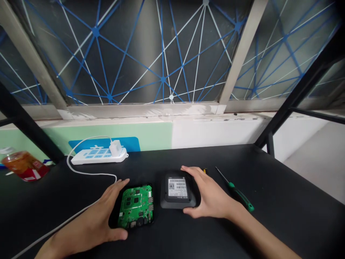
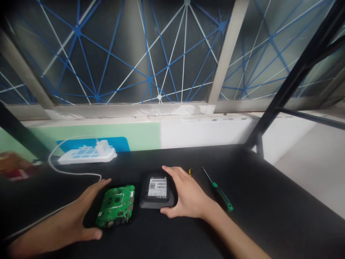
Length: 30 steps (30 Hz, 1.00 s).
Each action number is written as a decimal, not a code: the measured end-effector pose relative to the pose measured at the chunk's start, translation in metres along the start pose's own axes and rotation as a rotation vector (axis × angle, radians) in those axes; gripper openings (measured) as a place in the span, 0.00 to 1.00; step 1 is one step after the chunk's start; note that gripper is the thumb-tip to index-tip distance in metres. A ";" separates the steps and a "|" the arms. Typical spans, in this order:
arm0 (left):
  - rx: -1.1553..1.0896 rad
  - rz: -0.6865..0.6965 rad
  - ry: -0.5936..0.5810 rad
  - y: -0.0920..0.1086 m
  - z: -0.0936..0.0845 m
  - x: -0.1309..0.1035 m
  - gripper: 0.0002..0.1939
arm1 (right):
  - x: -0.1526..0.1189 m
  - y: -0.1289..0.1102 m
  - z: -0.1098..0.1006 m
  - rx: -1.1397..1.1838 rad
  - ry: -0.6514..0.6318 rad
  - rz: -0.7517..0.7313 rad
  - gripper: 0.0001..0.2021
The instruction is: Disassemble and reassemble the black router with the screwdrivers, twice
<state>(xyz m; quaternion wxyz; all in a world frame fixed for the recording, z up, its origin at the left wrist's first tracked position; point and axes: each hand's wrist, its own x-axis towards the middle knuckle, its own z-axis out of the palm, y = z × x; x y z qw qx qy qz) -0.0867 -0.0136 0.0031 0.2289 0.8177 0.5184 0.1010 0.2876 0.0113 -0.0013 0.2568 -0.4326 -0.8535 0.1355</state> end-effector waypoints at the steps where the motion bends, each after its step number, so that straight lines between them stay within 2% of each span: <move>1: 0.002 0.018 0.007 0.003 0.000 0.000 0.53 | 0.000 0.000 0.000 0.002 -0.002 -0.006 0.52; 5: -0.003 0.066 0.018 0.028 0.001 0.008 0.46 | 0.000 0.003 0.003 0.011 -0.008 -0.034 0.53; 9: -0.018 0.143 -0.043 0.066 0.010 0.033 0.42 | -0.001 0.004 0.007 0.006 -0.013 -0.066 0.54; 14: 0.023 0.258 -0.065 0.096 0.028 0.070 0.52 | 0.000 0.000 0.006 0.001 -0.013 -0.107 0.54; 20: 0.058 0.367 -0.062 0.104 0.036 0.097 0.56 | 0.000 -0.001 0.005 -0.012 0.005 -0.113 0.54; 26: 0.006 0.450 0.015 0.105 0.036 0.104 0.54 | -0.003 0.000 0.005 -0.039 0.012 -0.109 0.57; 30: -0.075 0.415 0.005 0.099 0.037 0.104 0.56 | -0.004 -0.003 0.000 -0.040 0.005 -0.095 0.63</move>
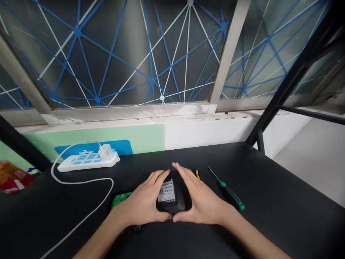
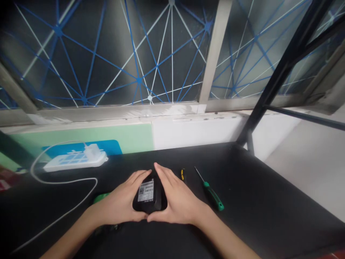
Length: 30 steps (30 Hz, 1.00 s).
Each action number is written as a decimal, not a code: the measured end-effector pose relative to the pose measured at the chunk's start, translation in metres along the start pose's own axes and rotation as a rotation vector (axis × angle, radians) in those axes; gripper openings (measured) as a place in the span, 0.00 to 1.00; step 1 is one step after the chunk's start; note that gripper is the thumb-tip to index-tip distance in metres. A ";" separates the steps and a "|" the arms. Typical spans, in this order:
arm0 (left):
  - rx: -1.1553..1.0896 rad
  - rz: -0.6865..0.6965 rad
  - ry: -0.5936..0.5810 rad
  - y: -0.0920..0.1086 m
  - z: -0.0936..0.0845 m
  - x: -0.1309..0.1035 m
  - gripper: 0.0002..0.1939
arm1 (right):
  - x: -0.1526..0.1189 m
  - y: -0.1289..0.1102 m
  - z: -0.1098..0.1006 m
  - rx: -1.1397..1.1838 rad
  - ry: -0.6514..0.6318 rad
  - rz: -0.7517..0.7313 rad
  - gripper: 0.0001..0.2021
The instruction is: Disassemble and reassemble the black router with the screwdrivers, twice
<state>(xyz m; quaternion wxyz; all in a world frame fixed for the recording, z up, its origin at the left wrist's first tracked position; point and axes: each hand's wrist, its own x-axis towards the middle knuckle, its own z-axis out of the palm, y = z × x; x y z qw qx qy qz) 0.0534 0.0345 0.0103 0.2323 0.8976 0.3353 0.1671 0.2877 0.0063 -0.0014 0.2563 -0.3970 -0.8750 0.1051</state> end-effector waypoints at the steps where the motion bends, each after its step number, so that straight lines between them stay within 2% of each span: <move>1: -0.029 -0.020 -0.002 -0.001 0.000 -0.001 0.58 | 0.000 0.000 -0.001 0.005 0.003 0.009 0.66; 4: -0.104 -0.057 -0.017 -0.003 0.000 -0.002 0.58 | 0.000 0.002 -0.002 0.039 0.014 0.042 0.69; 7: -0.130 -0.044 -0.035 -0.001 -0.002 -0.001 0.54 | 0.000 0.008 0.004 0.121 0.001 0.073 0.72; 11: -0.183 -0.001 0.021 -0.001 -0.002 0.000 0.51 | 0.000 0.013 0.015 0.258 -0.017 0.149 0.75; 16: -0.333 0.089 0.117 -0.009 0.003 0.000 0.53 | 0.000 0.014 0.023 0.287 -0.078 0.153 0.74; 21: -0.419 0.050 0.125 -0.013 0.010 -0.002 0.56 | 0.001 0.014 0.030 0.295 -0.134 0.125 0.73; 26: -0.404 0.043 0.147 -0.016 0.013 -0.002 0.57 | 0.001 0.014 0.033 0.331 -0.131 0.074 0.70; 30: -0.352 0.023 0.163 -0.019 0.012 -0.002 0.57 | 0.001 0.013 0.030 0.328 -0.123 0.115 0.69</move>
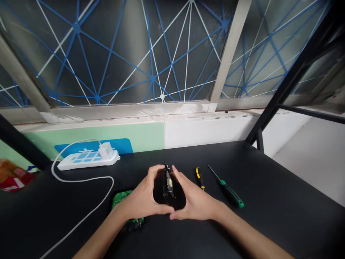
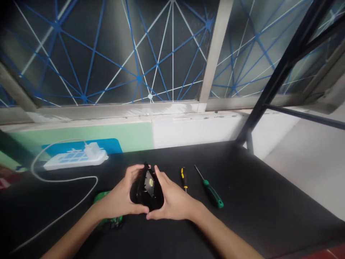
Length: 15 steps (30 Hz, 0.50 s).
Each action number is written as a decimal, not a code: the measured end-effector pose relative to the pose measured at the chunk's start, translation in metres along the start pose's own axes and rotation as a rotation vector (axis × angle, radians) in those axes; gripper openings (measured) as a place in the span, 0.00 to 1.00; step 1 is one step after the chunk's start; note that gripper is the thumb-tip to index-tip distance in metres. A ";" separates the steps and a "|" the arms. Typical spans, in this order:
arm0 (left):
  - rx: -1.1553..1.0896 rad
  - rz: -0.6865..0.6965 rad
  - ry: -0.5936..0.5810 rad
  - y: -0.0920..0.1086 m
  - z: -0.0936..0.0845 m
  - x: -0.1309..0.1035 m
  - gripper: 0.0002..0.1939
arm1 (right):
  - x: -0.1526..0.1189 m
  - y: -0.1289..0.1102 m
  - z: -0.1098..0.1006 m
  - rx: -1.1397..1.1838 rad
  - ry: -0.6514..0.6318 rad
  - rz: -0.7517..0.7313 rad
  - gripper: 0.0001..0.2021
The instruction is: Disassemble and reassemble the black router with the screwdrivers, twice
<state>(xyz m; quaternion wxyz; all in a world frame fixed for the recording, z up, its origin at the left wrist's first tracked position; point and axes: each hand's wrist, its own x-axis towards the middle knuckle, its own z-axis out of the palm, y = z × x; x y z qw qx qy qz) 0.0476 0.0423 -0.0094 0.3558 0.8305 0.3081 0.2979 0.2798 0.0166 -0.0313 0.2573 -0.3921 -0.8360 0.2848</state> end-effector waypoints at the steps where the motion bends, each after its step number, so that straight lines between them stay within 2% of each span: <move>1: 0.012 -0.006 0.003 -0.001 -0.001 0.000 0.57 | 0.000 0.000 -0.001 -0.007 -0.001 0.020 0.69; 15: 0.087 -0.053 0.009 -0.003 -0.006 0.001 0.56 | 0.000 -0.001 -0.002 -0.050 0.037 0.105 0.67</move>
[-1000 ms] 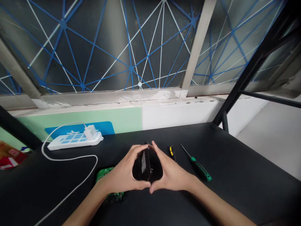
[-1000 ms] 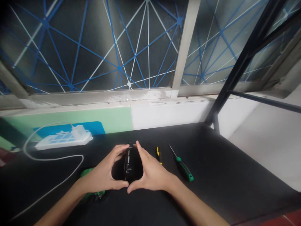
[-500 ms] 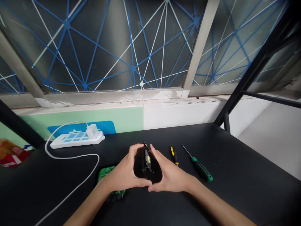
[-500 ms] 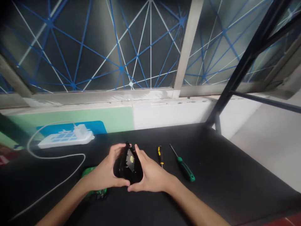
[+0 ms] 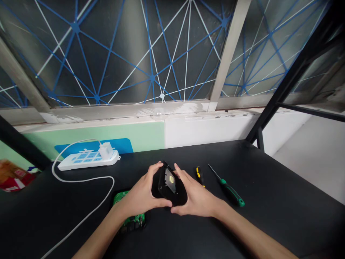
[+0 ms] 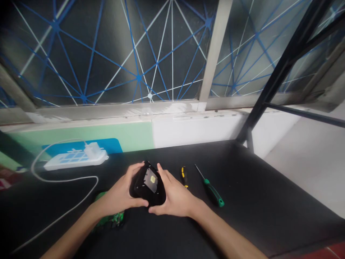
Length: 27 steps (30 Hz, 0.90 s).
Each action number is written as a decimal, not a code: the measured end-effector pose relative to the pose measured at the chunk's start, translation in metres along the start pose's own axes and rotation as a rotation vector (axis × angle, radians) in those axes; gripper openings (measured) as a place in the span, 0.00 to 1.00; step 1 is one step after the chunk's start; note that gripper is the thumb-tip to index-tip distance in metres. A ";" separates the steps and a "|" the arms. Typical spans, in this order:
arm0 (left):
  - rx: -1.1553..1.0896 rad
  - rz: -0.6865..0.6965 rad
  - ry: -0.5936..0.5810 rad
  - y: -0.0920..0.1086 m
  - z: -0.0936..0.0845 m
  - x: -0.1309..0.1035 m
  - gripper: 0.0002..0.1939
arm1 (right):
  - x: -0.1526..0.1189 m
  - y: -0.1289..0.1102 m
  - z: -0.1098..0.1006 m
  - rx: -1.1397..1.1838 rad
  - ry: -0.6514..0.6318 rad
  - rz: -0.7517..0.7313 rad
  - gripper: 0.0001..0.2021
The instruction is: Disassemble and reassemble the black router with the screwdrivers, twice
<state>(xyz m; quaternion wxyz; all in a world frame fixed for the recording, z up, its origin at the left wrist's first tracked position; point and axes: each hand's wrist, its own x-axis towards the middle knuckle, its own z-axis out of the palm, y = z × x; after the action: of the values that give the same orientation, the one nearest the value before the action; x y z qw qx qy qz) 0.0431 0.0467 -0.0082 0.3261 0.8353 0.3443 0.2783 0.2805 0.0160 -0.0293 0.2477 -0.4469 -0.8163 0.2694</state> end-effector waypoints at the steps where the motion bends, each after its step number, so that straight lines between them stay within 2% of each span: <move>1: -0.003 -0.008 0.003 0.000 0.000 0.000 0.55 | 0.000 0.000 0.000 -0.001 0.003 0.009 0.66; 27: 0.065 -0.115 0.049 -0.003 -0.005 -0.001 0.49 | -0.002 0.000 -0.005 0.000 0.062 0.060 0.61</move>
<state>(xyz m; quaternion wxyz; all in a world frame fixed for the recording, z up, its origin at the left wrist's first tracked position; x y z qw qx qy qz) 0.0380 0.0496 -0.0081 0.3058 0.8172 0.4086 0.2679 0.2848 0.0153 -0.0262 0.2647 -0.4794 -0.7944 0.2629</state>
